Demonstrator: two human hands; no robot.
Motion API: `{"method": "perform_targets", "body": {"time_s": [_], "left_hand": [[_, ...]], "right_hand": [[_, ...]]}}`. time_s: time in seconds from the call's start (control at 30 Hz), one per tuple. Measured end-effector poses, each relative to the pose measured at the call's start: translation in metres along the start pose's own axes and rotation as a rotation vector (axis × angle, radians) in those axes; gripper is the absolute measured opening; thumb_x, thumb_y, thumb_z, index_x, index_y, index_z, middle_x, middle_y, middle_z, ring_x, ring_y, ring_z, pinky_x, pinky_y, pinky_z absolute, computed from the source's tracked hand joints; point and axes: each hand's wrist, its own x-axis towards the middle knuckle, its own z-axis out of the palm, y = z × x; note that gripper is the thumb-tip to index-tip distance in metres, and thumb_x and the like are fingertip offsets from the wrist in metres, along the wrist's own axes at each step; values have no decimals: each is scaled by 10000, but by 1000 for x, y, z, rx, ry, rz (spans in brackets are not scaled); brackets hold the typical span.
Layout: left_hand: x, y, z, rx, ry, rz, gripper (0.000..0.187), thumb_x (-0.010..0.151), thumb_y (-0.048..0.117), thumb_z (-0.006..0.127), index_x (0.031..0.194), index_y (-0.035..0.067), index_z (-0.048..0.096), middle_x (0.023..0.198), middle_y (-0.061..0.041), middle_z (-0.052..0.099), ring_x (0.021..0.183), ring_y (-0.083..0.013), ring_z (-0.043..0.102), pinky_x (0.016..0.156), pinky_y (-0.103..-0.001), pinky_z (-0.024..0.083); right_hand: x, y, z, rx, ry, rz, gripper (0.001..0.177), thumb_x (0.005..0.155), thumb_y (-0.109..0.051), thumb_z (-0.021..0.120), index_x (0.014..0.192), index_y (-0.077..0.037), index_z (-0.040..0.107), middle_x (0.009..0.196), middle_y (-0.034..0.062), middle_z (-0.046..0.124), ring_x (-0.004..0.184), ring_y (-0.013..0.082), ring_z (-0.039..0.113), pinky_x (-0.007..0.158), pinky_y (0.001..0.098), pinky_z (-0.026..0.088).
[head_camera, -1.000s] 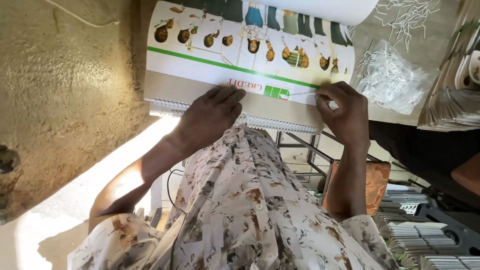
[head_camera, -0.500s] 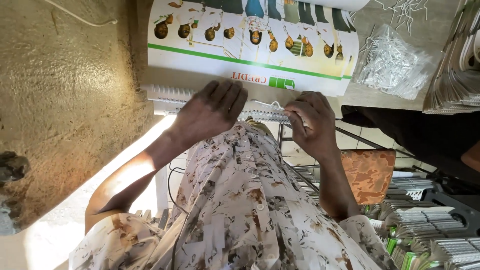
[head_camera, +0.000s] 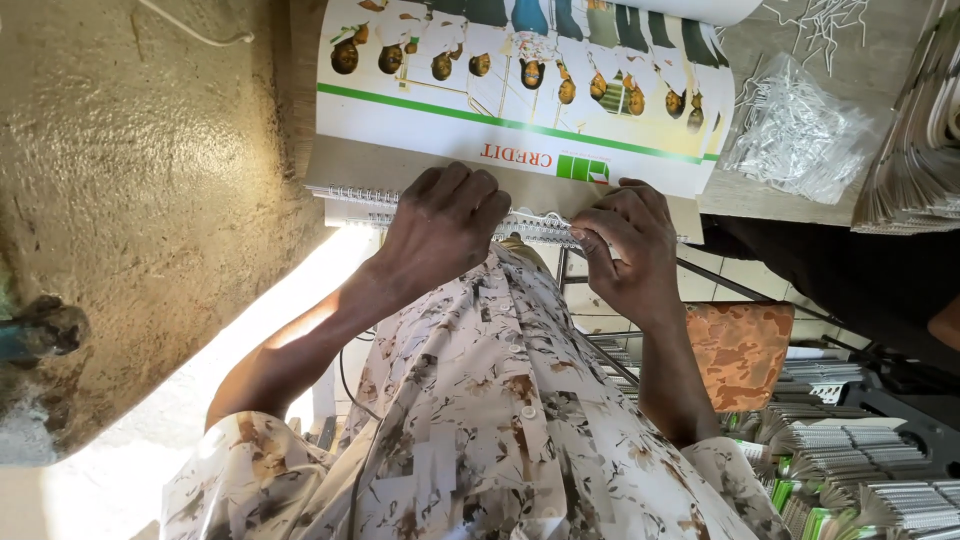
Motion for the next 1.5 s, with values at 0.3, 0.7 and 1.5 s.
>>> {"method": "perform_targets", "body": {"time_s": [0.3,0.7,1.5], "left_hand": [[8,-3,-21,81,-6,65,186,887,14,712,753,143,694,783,0,602,757,-183,654,697,-300,584],[1,-17,-12,129,70,88,299,833,-66,647,634,141,565,710,-6,490,646,-187,592,635,-278,552],[35,17,3,-164,-1,-35,295,809,-45,505,850,164,709,852,30,623,749,-211,677,610,-333,534]], "right_hand": [[9,-1,26,111,65,-50,66,976,-18,723,977,-80,746,799,60,498,832,307,578,1064,577,466],[17,3,44,-33,121,-182,39,954,-61,746,933,-75,775,788,60,468,821,280,583,1064,598,451],[29,18,25,-274,49,-255,75,1036,-142,656,973,-151,696,938,55,611,862,307,678,954,550,536]]}}
